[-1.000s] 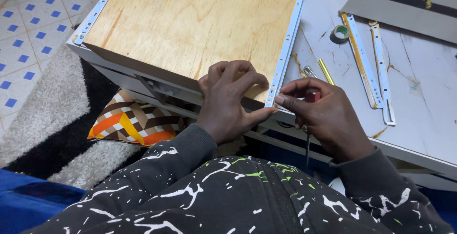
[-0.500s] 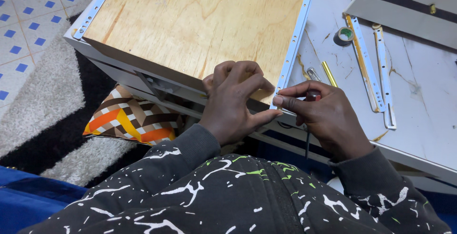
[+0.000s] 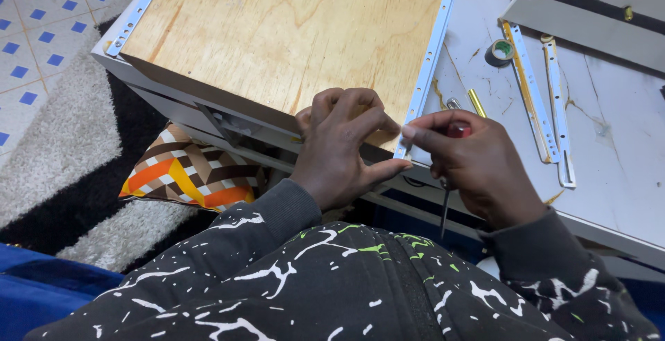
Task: The person attaches metal drawer slides to a wooden drawer panel using a screwdriver. They position the slides, insert screws, and tighten them to secure the hardware to the drawer.
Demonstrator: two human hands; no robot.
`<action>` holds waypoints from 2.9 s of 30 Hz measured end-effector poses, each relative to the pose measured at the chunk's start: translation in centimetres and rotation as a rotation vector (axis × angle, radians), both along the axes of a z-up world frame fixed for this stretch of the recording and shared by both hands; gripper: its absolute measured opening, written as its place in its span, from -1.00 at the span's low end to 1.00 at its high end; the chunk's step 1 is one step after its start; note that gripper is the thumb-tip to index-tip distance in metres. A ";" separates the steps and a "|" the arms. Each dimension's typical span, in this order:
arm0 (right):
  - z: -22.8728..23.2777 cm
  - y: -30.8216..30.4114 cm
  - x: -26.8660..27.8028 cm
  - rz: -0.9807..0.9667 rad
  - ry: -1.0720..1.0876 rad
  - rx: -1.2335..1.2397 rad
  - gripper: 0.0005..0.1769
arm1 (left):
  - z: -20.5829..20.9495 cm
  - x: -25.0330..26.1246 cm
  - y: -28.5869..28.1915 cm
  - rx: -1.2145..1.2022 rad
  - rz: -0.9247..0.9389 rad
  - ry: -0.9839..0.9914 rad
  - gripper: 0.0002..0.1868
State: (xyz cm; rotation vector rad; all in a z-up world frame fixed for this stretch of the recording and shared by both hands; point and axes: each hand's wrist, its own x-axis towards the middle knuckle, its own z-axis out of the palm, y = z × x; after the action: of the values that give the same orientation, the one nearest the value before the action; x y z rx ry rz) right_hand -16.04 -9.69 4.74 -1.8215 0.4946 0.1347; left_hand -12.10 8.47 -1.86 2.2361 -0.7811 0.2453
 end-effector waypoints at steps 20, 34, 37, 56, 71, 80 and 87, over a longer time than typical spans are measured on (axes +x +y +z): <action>-0.9 -0.4 -0.8 0.057 0.053 -0.015 -0.75 | 0.0 -0.2 0.1 -0.020 0.010 0.004 -0.47; -0.5 -1.5 -0.8 0.050 0.093 -0.009 -0.73 | 0.2 -0.3 0.3 -0.055 0.010 -0.014 -0.46; -0.6 -1.4 -0.9 0.068 0.085 -0.020 -0.74 | 0.2 -0.4 0.3 -0.055 0.010 -0.005 -0.47; -1.3 -1.3 0.0 0.073 0.154 0.050 -0.80 | 0.2 -0.3 0.4 -0.056 0.017 0.014 -0.47; -1.8 -2.0 -1.4 -0.005 0.152 0.194 -0.70 | -0.1 -0.2 0.5 -0.045 0.000 0.009 -0.47; -0.2 -0.6 -1.3 0.022 0.164 -0.011 -0.70 | -0.2 -0.2 0.5 -0.048 -0.006 0.007 -0.46; 0.7 0.3 -0.9 0.078 0.175 -0.271 -0.68 | -0.1 -0.2 0.6 -0.057 -0.006 -0.001 -0.46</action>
State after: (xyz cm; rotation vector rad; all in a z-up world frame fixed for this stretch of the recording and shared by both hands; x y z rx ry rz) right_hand -16.99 -9.43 5.48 -2.1065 0.5870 0.2950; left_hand -12.33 9.11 -2.00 2.1796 -0.7720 0.2627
